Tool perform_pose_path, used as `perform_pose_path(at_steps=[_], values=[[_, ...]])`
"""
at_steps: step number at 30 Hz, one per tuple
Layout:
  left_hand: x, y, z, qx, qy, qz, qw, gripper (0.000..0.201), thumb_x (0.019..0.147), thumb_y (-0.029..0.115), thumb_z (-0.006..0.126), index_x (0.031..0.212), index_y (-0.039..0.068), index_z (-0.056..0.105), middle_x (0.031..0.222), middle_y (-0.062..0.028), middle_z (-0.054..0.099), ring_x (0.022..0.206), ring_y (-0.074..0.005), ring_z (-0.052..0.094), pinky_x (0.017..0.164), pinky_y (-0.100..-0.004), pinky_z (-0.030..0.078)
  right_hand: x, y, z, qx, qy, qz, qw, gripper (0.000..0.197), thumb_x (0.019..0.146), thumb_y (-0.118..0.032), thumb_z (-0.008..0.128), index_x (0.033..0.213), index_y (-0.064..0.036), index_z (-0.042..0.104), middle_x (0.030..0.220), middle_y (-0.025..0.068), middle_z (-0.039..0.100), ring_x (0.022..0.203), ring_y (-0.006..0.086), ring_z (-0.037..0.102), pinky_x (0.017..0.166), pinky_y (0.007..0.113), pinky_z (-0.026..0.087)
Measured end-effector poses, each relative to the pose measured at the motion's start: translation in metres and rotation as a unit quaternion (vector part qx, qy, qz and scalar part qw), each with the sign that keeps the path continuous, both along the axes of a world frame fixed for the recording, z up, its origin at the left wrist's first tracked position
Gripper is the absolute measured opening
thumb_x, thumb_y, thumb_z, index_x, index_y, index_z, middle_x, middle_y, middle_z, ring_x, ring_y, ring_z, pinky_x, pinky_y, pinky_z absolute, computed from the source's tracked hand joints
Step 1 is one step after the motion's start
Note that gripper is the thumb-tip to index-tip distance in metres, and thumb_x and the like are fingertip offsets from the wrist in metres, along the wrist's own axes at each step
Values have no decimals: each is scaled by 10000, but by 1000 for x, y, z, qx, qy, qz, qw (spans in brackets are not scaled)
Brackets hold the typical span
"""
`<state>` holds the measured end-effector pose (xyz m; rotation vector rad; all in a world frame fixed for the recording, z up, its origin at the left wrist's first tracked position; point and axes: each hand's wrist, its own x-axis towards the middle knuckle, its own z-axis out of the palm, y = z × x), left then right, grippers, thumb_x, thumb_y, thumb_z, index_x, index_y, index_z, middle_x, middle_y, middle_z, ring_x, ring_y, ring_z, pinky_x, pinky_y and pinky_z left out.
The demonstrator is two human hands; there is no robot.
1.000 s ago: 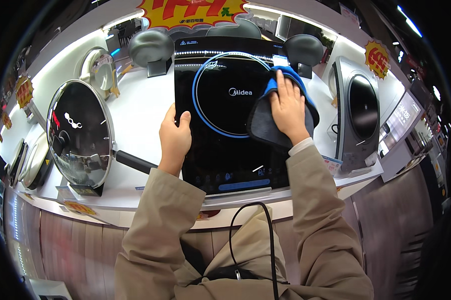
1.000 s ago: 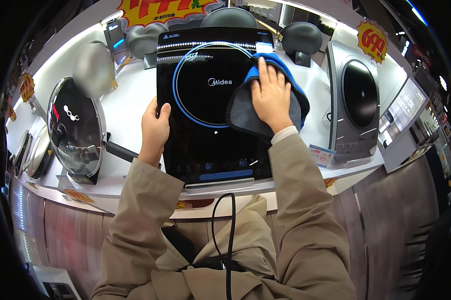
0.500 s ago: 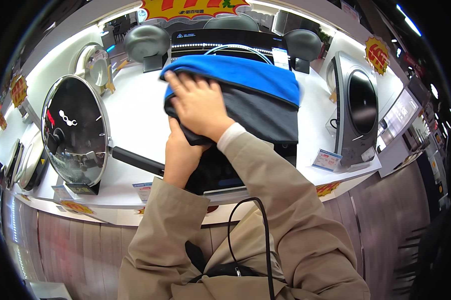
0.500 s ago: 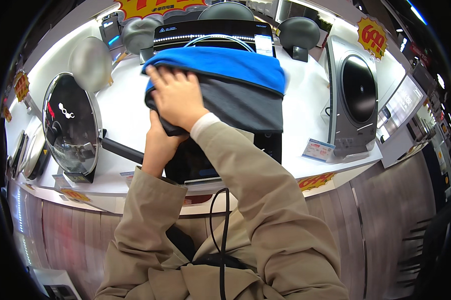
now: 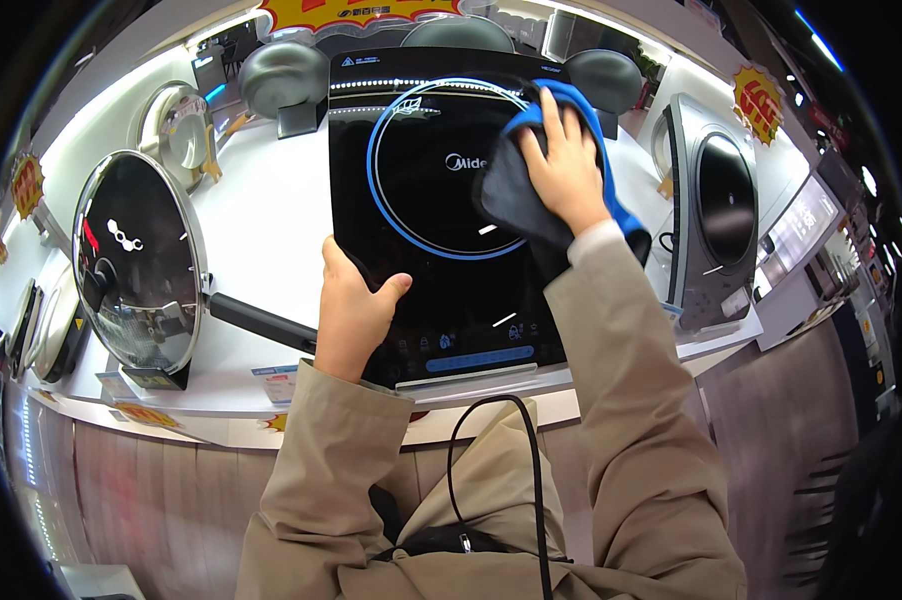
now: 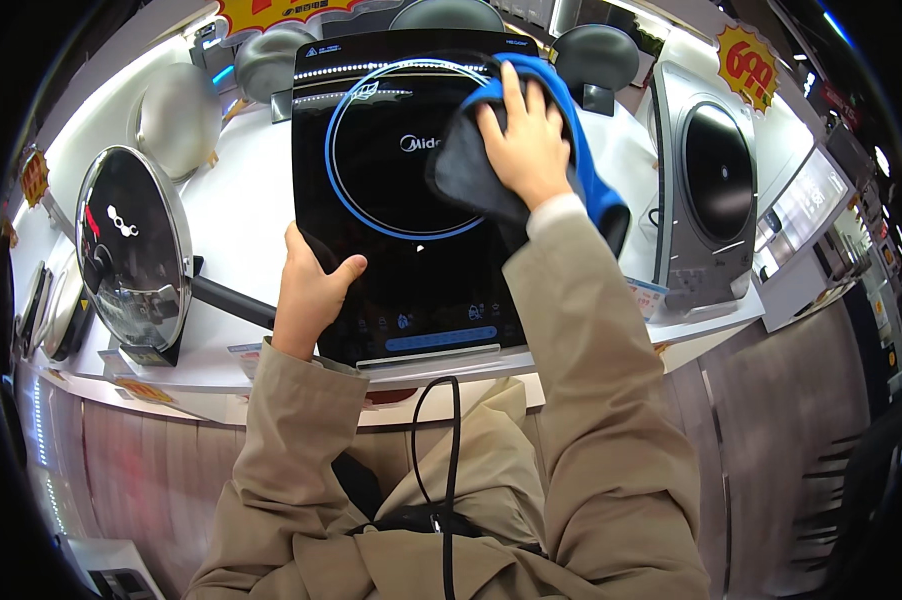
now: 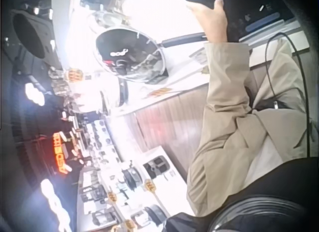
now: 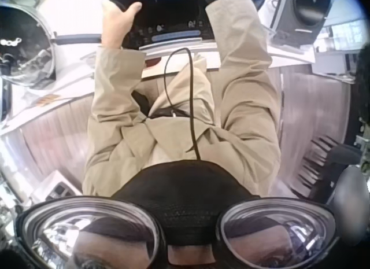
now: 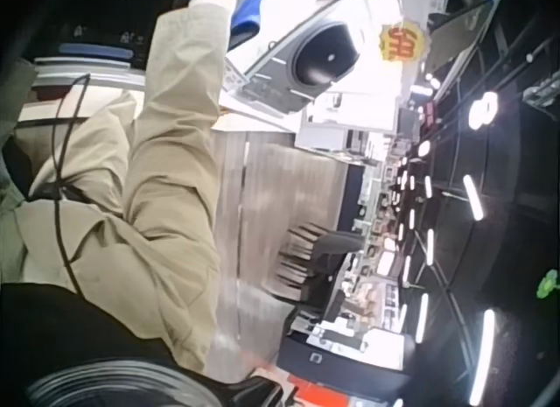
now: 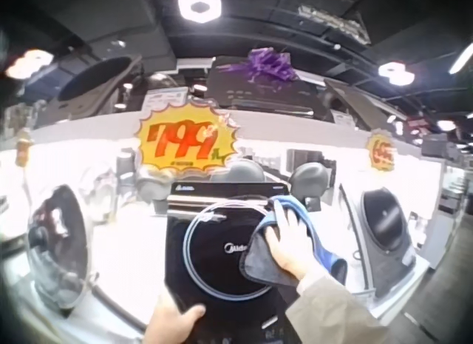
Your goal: The person wipes the surfaces of several kitchen appliances on display using a blue cloth. They clean a beige induction cooktop, a silver rice cooker, a black induction cooktop, and a glass pot lid, moving from one appliance to the next.
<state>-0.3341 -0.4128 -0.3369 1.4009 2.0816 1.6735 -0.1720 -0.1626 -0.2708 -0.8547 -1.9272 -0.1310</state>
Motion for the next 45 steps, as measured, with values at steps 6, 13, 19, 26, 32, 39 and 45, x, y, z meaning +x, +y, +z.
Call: perform_pose_path(at_steps=[6, 13, 19, 26, 32, 39, 45], values=[[-5, 0, -12, 18, 46, 30, 998, 682, 809, 115, 814, 1289, -82, 372, 1145, -255, 616, 1022, -329, 641, 915, -374, 516, 36, -88, -67, 91, -125, -28, 988, 680, 926, -408, 584, 1544, -216, 375, 1509, 228, 410, 1330, 460, 397, 1097, 615, 237], [-2, 1, -5, -1, 32, 27, 999, 879, 776, 141, 844, 1375, -158, 275, 1242, -373, 523, 1117, -472, 595, 955, -429, 504, -29, -83, -29, 122, -129, 73, 981, 625, 938, -431, 562, 1523, -271, 414, 1437, 161, 521, 1262, 368, 511, 1070, 518, 337], [-3, 1, -4, 1, 38, 47, 998, 904, 768, 145, 850, 1378, -177, 265, 1236, -387, 523, 1117, -485, 593, 956, -436, 503, -36, -79, -28, 156, -170, 101, 968, 595, 965, -442, 530, 1528, -290, 407, 1451, 148, 515, 1287, 353, 508, 1088, 529, 322], [-3, -1, -8, 19, 27, 18, 999, 911, 766, 139, 846, 1388, -175, 260, 1243, -387, 519, 1134, -477, 588, 971, -424, 499, 16, -134, -62, 54, -260, 205, 942, 636, 903, -288, 605, 1515, -232, 440, 1365, 141, 553, 1222, 338, 518, 1084, 490, 311], [-3, 0, -9, 1, 24, 23, 999, 912, 784, 152, 833, 1404, -172, 248, 1268, -387, 505, 1144, -476, 586, 967, -423, 505, 79, -102, -35, -37, -499, 257, 827, 712, 915, -269, 596, 1570, -305, 319, 1508, 173, 433, 1378, 387, 420, 1158, 497, 302], [3, -4, -2, -14, 25, 43, 999, 904, 792, 147, 829, 1395, -190, 247, 1252, -382, 499, 1114, -474, 589, 948, -431, 510, -25, -10, 30, 111, -250, 180, 945, 658, 993, -444, 520, 1582, -320, 254, 1567, 223, 336, 1413, 432, 357, 1177, 468, 284], [33, -3, -8, -3, 115, 120, 986, 925, 837, 85, 756, 1475, -179, 140, 1381, -388, 362, 1286, -482, 422, 1092, -476, 382, -116, -38, 31, 166, -169, 190, 953, 617, 974, -483, 528, 1544, -334, 346, 1537, 154, 419, 1383, 408, 414, 1127, 452, 376]])
